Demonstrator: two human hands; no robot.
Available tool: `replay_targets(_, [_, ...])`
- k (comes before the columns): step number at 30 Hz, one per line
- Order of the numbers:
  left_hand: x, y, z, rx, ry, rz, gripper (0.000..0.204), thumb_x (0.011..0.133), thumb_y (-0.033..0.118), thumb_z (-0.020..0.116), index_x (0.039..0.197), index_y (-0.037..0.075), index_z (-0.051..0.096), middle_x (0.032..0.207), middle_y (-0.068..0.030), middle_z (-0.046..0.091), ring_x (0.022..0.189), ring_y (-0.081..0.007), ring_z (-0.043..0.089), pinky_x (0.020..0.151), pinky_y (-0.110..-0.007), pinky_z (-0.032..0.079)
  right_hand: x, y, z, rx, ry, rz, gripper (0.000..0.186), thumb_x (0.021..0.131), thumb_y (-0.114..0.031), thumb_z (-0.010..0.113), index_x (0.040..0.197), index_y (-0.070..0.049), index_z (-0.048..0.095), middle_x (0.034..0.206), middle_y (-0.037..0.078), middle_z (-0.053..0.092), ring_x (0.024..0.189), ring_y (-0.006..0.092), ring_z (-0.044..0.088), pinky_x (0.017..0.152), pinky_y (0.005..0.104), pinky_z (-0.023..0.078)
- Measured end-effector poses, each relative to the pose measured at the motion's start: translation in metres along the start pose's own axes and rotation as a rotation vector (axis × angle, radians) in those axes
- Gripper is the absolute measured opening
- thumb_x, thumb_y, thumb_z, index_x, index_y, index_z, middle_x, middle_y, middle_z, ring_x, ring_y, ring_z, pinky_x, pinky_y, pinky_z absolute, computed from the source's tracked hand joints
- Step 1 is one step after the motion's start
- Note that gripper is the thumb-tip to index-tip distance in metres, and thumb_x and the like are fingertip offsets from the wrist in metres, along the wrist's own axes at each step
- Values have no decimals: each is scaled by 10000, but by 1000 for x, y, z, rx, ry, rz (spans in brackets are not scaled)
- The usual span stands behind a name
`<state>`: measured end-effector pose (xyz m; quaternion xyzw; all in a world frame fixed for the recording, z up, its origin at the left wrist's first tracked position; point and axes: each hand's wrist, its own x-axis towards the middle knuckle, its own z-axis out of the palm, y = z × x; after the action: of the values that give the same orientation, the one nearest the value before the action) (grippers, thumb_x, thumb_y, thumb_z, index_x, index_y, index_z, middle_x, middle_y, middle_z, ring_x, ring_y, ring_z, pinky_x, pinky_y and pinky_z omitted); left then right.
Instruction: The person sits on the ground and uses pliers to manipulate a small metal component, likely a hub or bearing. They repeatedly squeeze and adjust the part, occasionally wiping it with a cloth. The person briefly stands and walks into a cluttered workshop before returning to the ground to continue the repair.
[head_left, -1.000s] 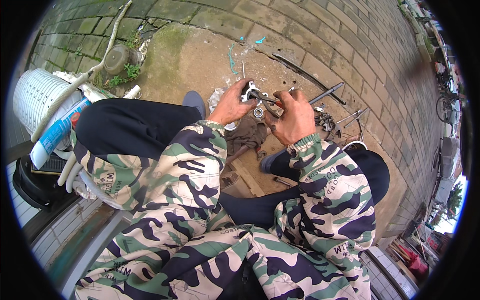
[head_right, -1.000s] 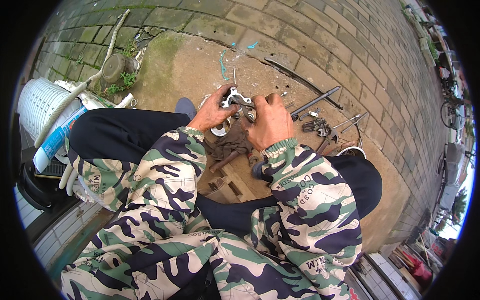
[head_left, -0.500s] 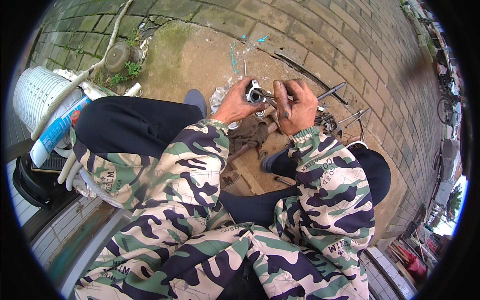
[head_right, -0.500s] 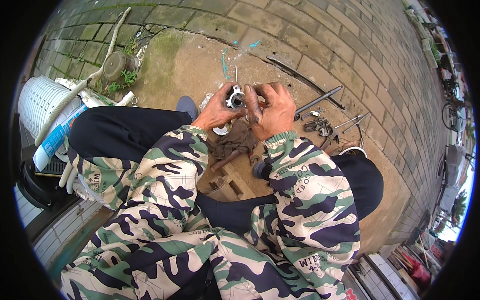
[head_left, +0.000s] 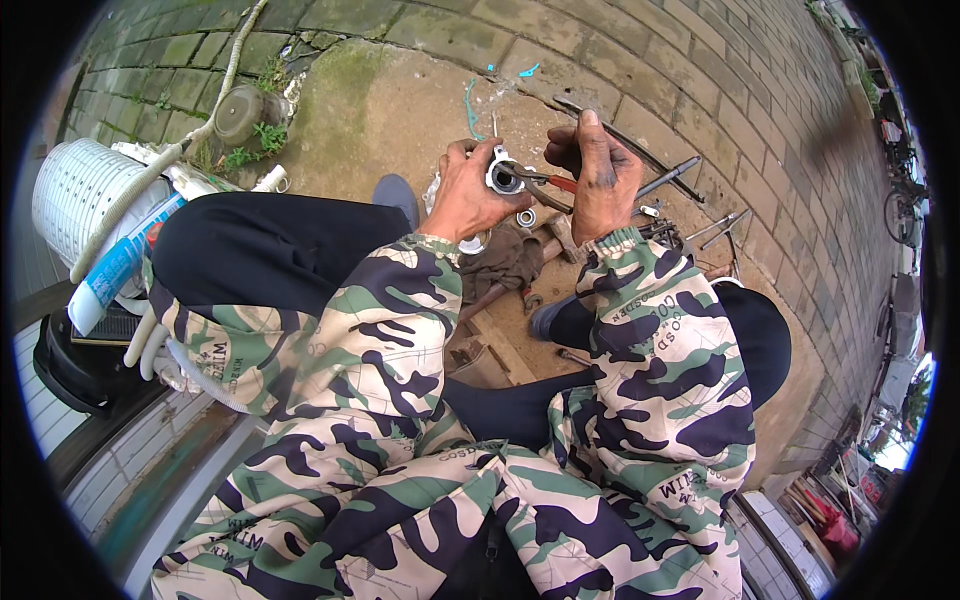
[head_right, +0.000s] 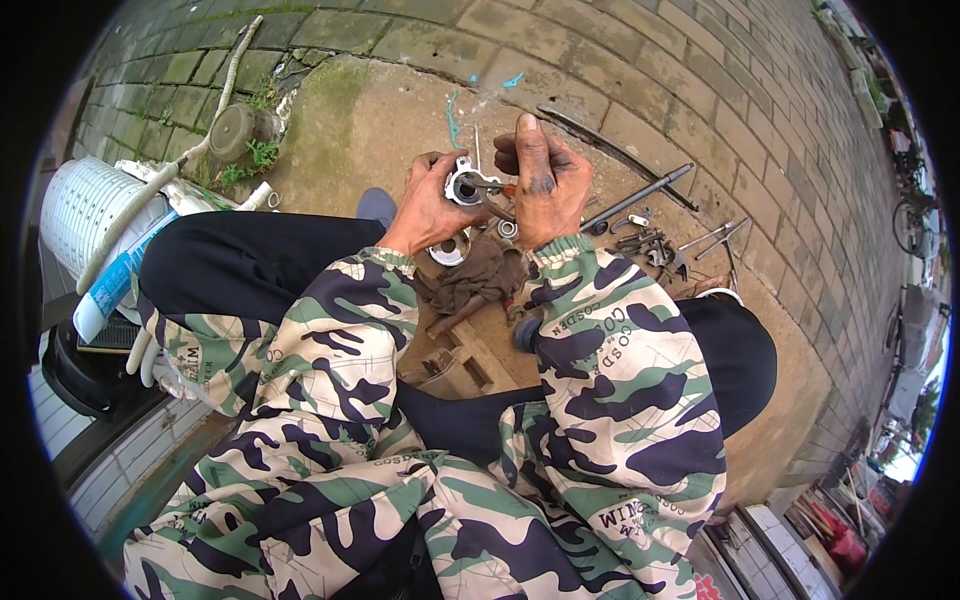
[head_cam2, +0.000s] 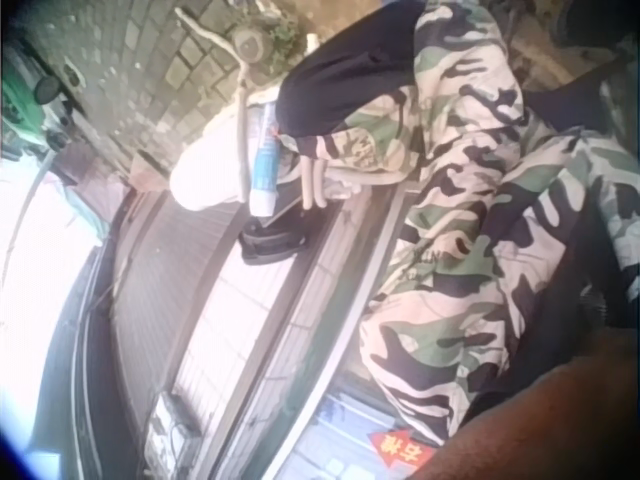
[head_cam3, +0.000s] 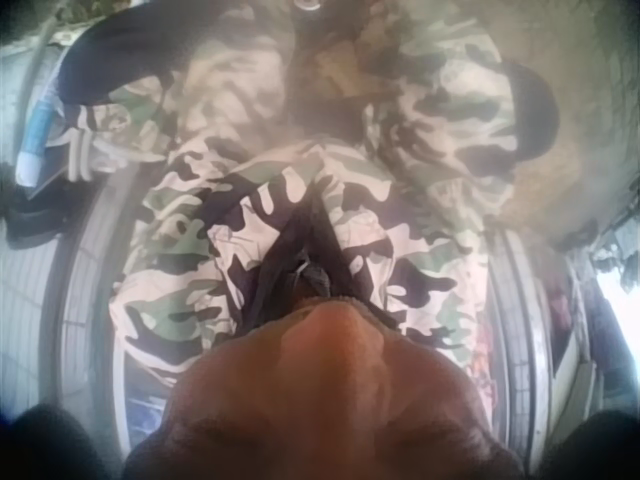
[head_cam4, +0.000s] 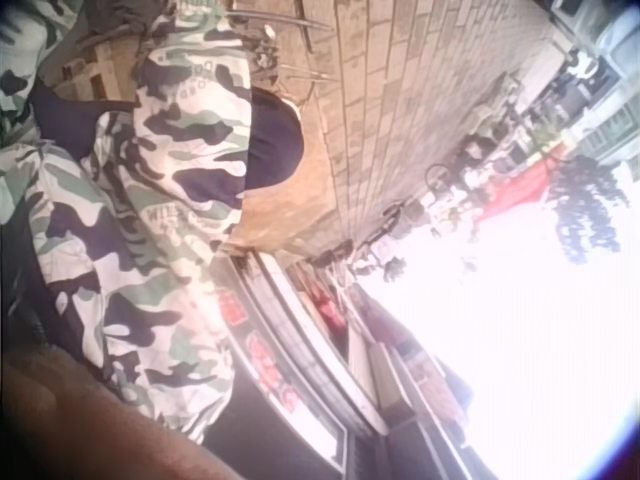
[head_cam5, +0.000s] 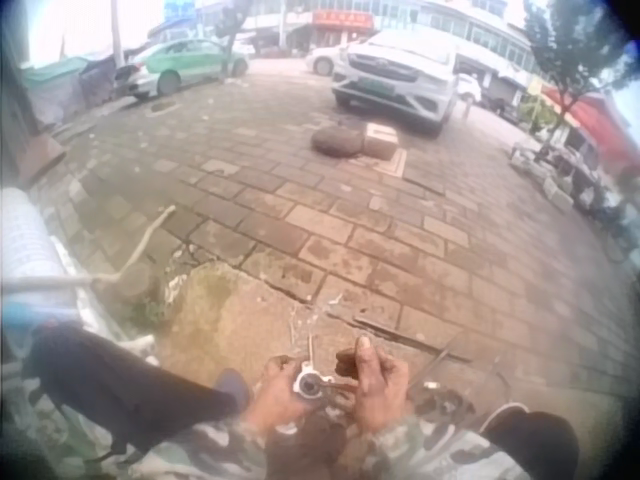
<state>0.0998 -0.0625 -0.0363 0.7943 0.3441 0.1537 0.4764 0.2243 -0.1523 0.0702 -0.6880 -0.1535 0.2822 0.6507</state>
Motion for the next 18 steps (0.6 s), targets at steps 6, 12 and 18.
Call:
replay_targets(6, [-16, 21, -17, -303, -31, -59, 1212, 560, 378, 935, 1459, -104, 281, 1338, -334, 458, 1270, -446, 471, 1029, -445, 441, -9, 7, 11, 80, -25, 24, 494, 968, -418, 621, 909, 65, 706, 835, 129, 707, 752, 193, 677, 728, 324, 547])
replay_targets(12, [-36, 39, -27, -73, 103, 67, 1251, 512, 387, 976, 1401, -168, 294, 1161, -255, 618, 1085, -356, 630, 909, -406, 521, -16, 9, 26, 115, -77, 52, 529, 948, -471, 625, 949, 48, 728, 812, 122, 713, 748, 169, 671, 594, 278, 499])
replay_targets(18, [-49, 47, -34, -43, 137, 2, 1240, 547, 394, 960, 1430, -140, 273, 1261, -282, 561, 1174, -378, 577, 979, -422, 479, -20, 7, 32, 206, -114, 95, 547, 946, -471, 623, 955, 68, 712, 848, 134, 711, 777, 188, 675, 648, 296, 525])
